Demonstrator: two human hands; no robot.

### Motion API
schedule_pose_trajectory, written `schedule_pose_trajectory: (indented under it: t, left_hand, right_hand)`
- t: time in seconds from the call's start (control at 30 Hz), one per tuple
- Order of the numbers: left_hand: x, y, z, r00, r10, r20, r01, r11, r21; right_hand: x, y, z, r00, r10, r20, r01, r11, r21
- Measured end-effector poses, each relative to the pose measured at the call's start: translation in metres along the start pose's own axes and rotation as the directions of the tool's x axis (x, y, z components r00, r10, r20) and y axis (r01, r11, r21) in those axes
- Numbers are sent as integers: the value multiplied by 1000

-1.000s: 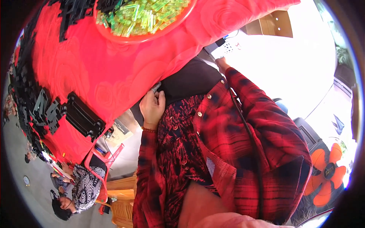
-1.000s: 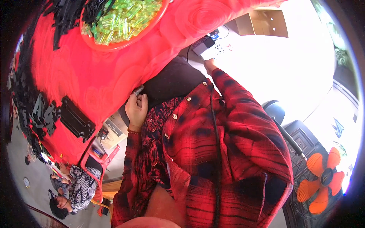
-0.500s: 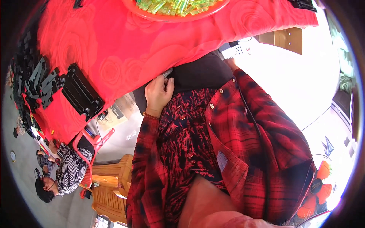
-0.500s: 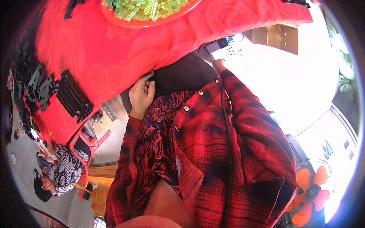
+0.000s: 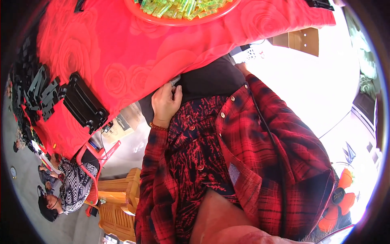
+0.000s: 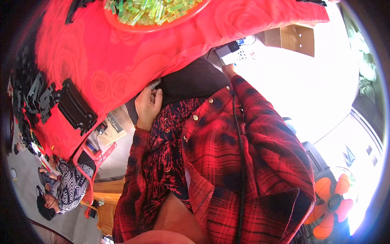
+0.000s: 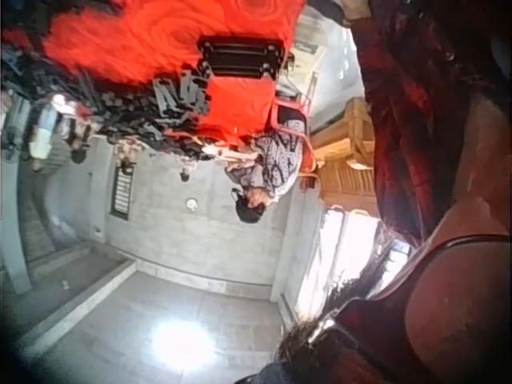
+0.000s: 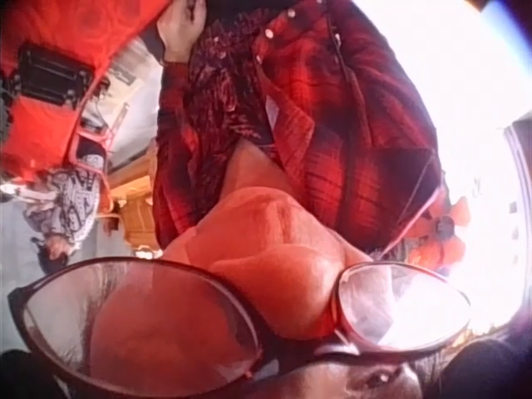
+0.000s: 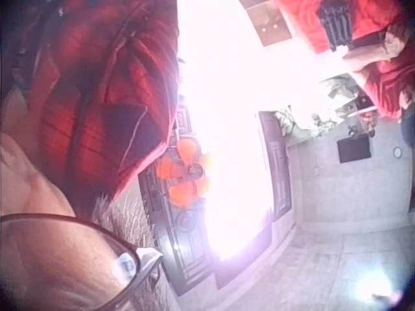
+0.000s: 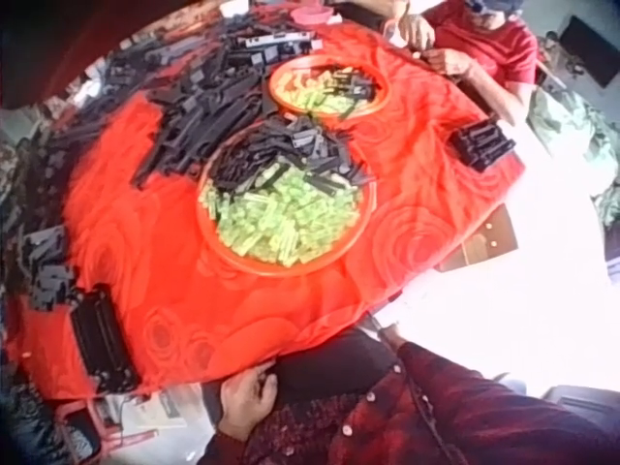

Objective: The person assembles plastic level bodies by inserting small vials and components into black plastic frames by hand, moving and organizing the frames on the table.

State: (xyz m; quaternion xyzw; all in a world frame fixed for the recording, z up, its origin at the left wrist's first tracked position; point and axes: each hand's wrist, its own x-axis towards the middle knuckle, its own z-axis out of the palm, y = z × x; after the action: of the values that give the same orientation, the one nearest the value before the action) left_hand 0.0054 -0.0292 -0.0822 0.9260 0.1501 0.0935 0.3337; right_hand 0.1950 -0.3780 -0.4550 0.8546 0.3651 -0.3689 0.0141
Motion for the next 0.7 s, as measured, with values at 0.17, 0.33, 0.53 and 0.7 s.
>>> schedule_pose_trajectory:
  t: [0.17,0.33,0.53,0.7]
  left_hand:
    - [1,1,-3,1000,3,0,-3,1000,6]
    - [17,16,7,995,100,-6,-100,991,-88]
    - [-3,12,-22,998,50,-38,-52,997,-52]
    - [15,34,-31,984,152,95,-132,973,-187]
  right_hand:
    - [-33,2,-18,990,129,-52,-101,923,371]
    - [-102,56,-21,937,327,-118,-39,436,899]
    - [-174,-65,-264,885,156,439,-366,816,448]
    - [-240,-130,-406,927,-99,363,-237,595,768]
